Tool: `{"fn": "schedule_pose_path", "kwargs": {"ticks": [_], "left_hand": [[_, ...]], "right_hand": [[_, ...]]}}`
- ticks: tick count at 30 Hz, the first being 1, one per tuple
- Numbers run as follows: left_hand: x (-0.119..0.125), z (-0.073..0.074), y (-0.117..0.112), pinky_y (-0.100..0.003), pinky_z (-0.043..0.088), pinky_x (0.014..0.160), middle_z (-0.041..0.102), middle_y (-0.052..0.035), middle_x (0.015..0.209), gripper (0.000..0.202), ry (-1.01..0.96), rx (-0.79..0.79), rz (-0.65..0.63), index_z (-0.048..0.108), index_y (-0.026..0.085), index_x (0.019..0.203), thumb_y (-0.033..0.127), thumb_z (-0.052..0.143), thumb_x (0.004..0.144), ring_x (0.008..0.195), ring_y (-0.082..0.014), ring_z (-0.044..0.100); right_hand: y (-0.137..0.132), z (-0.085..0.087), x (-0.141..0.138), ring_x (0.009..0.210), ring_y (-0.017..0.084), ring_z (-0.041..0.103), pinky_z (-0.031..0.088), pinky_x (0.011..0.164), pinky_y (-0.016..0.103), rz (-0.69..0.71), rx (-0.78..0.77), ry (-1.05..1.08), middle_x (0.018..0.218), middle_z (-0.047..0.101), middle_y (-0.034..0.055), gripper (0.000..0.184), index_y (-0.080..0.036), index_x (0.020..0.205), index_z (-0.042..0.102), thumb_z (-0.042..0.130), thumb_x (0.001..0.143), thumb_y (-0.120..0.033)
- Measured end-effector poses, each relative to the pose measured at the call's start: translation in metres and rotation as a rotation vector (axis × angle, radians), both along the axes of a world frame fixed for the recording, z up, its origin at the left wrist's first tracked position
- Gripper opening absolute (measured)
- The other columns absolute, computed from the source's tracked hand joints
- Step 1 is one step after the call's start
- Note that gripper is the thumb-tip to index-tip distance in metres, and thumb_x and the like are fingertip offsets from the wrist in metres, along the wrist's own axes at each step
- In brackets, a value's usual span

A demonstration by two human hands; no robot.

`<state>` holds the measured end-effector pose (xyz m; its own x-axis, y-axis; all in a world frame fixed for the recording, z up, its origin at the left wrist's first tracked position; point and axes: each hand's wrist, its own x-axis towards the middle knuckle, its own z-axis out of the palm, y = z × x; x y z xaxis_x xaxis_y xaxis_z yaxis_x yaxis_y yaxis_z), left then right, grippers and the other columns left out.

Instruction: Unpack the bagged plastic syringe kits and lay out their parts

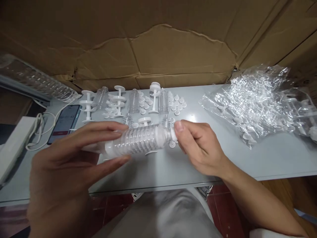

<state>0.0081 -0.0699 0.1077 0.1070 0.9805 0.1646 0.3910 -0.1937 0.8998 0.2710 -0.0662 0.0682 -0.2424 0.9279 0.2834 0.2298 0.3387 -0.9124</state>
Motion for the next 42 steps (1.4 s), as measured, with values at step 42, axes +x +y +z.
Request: {"fn": "schedule_pose_path", "kwargs": {"ticks": [42], "left_hand": [[0.01,-0.06,0.035,-0.025,0.057,0.077,0.079,0.001,0.103,0.045,0.081,0.11,-0.106,0.078,0.026,0.114,0.02,0.094,0.073,0.081,-0.0131,0.069]], "right_hand": [[0.042,-0.019,0.009,0.046,0.006,0.023,0.018,0.042,0.023,0.036,-0.667,0.278,0.055,0.033,-0.008,0.039,-0.02,0.084,0.068,0.069,0.093,-0.059]]}}
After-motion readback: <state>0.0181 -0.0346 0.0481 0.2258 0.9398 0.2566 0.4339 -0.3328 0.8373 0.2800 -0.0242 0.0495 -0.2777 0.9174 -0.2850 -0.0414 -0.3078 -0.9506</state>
